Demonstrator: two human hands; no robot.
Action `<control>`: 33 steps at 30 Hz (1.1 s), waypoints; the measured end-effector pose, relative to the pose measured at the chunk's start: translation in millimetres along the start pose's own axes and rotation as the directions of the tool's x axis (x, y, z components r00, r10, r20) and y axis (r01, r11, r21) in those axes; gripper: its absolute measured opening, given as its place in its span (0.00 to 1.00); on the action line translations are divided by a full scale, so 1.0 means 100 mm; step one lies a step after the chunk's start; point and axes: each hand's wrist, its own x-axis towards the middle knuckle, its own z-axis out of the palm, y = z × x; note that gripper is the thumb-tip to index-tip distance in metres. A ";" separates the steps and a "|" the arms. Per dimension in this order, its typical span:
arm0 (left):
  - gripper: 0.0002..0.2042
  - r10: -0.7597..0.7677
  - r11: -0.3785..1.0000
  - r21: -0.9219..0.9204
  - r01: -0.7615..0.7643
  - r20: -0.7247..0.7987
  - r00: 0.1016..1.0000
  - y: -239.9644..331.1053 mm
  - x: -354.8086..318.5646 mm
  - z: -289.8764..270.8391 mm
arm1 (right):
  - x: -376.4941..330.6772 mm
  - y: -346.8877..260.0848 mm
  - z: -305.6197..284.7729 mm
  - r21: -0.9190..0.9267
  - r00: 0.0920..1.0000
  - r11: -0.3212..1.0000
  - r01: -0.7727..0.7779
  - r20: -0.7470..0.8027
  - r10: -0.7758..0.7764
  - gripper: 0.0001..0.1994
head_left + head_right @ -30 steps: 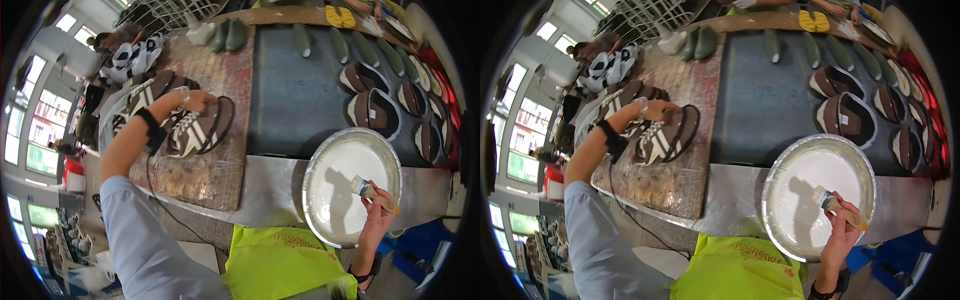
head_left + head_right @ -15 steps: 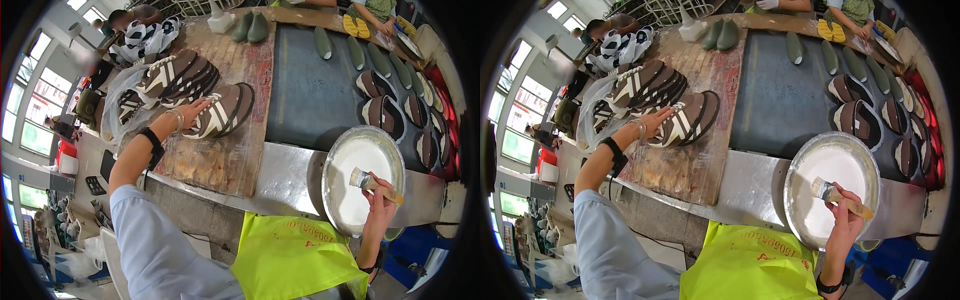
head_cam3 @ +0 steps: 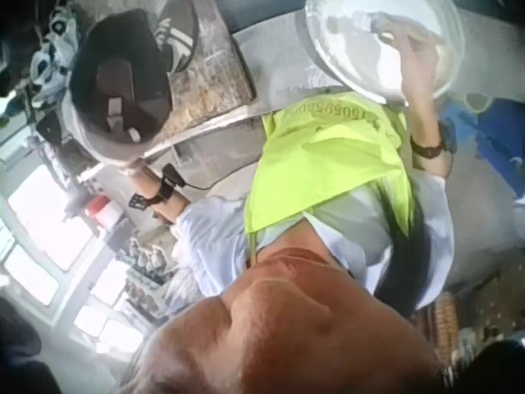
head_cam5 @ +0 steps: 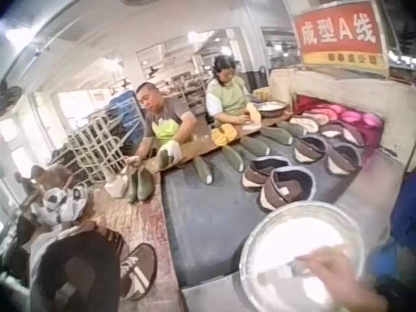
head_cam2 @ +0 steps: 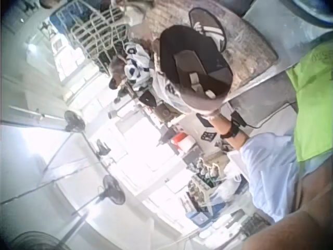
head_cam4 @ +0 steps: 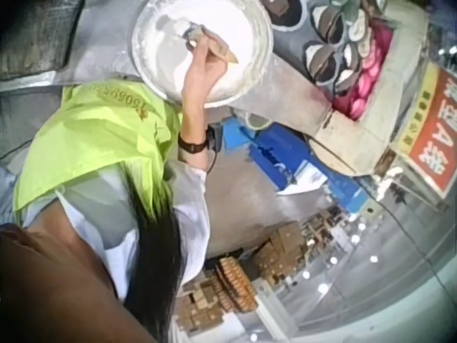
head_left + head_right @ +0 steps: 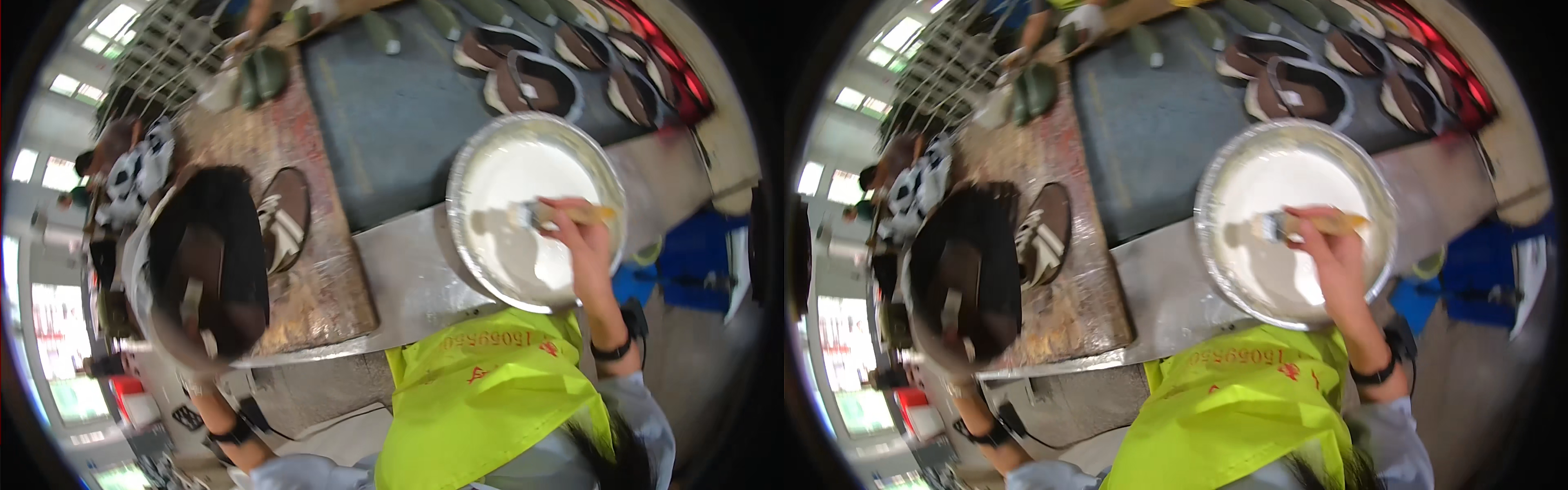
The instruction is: Applying white glue or primer to the inner edges of shoe uppers using a brush.
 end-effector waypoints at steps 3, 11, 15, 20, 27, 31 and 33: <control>0.17 0.341 0.627 0.705 -0.331 0.134 0.931 0.71 -0.45 1.29 | 0.28 0.36 -0.05 -0.166 0.999 0.986 -0.029 -0.027 0.025 0.08; 0.17 0.309 0.914 0.155 -0.375 0.334 0.890 1.81 -0.29 3.26 | 0.48 0.50 -0.09 -0.813 0.997 0.579 0.053 0.072 0.010 0.09; 0.12 0.296 0.945 -0.071 -0.319 0.601 0.742 1.67 0.16 3.48 | 0.39 0.31 -0.10 -0.524 0.995 0.847 0.086 0.087 -0.047 0.06; 0.06 -0.615 0.559 0.022 0.829 0.681 0.397 2.12 0.43 3.86 | 0.28 0.04 0.10 -0.102 0.974 0.992 0.076 0.221 -0.052 0.05; 0.09 -0.303 0.938 0.233 0.257 0.912 0.277 2.00 0.34 4.00 | 0.40 -0.10 0.36 -0.186 0.927 0.944 0.274 0.314 -0.207 0.04; 0.10 -0.077 0.951 -0.070 0.301 0.889 0.452 2.19 0.39 3.95 | 0.43 -0.18 0.26 -0.220 0.910 0.928 0.301 0.357 -0.211 0.05; 0.15 -0.258 0.455 -0.260 0.852 0.877 0.405 2.41 0.42 3.98 | 0.37 -0.10 0.10 -0.299 0.920 0.912 0.281 0.353 -0.168 0.05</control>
